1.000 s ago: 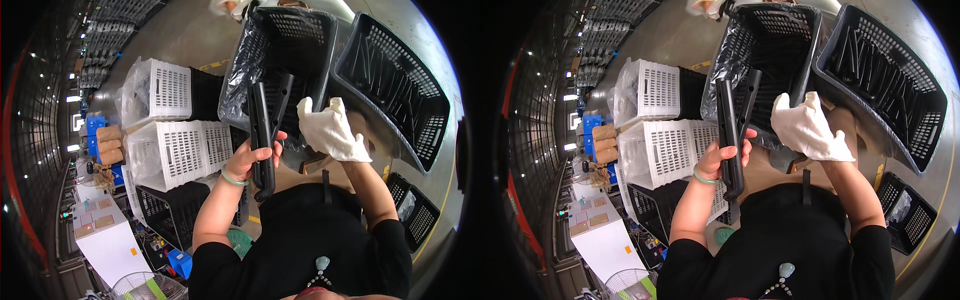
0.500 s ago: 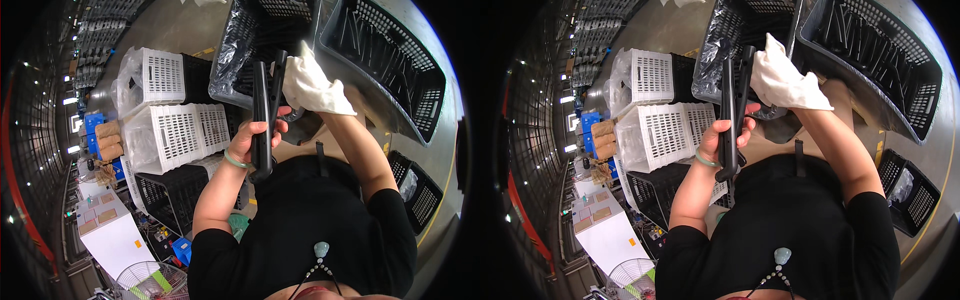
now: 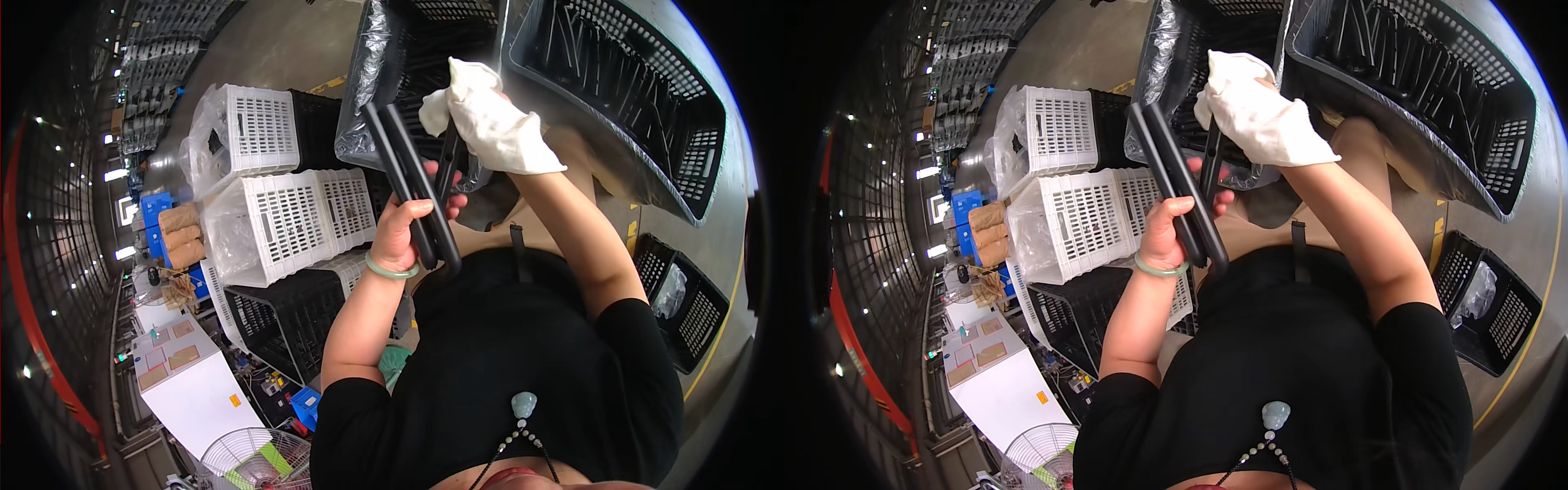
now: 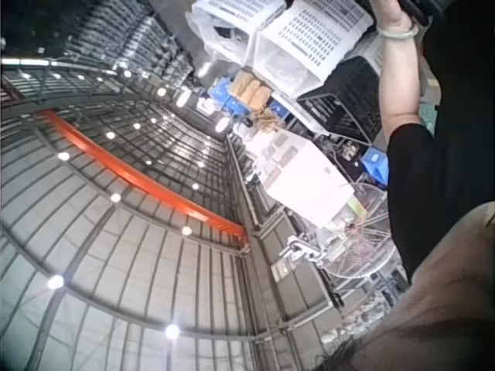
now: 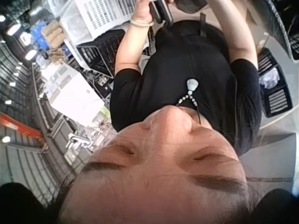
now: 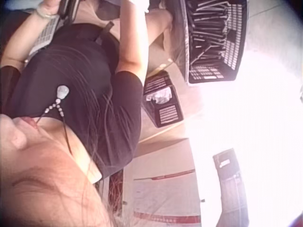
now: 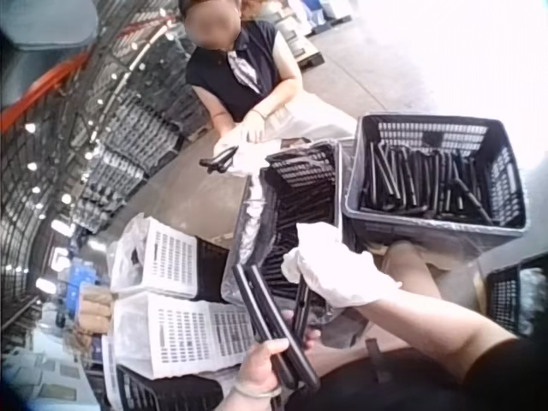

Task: Wiping down and sorting black plastic handles into crates in a manufacturing facility.

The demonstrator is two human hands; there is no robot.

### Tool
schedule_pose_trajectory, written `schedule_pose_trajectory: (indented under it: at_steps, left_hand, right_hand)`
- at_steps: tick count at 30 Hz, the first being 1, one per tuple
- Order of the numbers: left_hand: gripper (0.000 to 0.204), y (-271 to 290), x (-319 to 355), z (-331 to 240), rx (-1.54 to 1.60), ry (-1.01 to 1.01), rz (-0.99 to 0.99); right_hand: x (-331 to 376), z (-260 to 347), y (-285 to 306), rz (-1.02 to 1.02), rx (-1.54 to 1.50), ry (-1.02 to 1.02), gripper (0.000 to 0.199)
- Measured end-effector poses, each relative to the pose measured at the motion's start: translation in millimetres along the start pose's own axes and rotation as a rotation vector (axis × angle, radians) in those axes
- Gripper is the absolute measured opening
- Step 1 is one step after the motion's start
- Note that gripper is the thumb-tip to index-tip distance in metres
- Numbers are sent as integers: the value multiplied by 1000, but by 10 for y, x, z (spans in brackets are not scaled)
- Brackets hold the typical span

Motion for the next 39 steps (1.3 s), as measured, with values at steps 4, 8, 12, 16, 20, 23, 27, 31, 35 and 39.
schedule_pose_trajectory:
  at_steps: [4, 8, 12, 16, 20, 23, 27, 31, 35, 39]
  left_hand:
    - [15, 89, -49, -31, 195, -15, 23]
    - [12, 350, 64, -279, 357, -142, -46]
    - [14, 498, 164, -458, 108, -133, -163]
    - [16, 300, 237, -397, -196, -98, -119]
    - [27, 150, 241, -241, -184, -57, -11]
    - [29, -1, 204, -213, -137, -36, 13]
    - [30, 0, 161, -245, -114, -16, 37]
    - [34, 56, 120, -284, 113, 51, 47]
    - [46, 148, -8, -277, 431, -135, 70]
    - [40, 95, -117, -228, 243, -456, -127]
  right_hand:
    - [0, -199, 66, -272, 385, 363, 33]
    - [10, -526, 141, -244, 386, 248, 45]
    - [27, -519, 209, -240, 97, 64, 58]
    - [28, -465, 154, -321, 155, 97, 54]
    - [54, -390, 88, -446, 355, 211, 43]
    - [54, -352, 125, -392, 306, 48, 42]
    - [28, -256, 179, -318, 225, -160, 42]
    - [1, -187, 191, -243, 129, -358, 41]
    - [150, -354, 3, -373, 734, -196, 43]
    - [343, -197, -200, -278, 593, -291, 59]
Point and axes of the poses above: each hand's wrist, its own x-axis away from the middle knuckle, its own y-axis out of the back of the hand, z = x × y, the point moved 1 cm from there along -x, towards the middle knuckle, and after that the axes turned 9 degrees about -y, right-handed, at the moved point
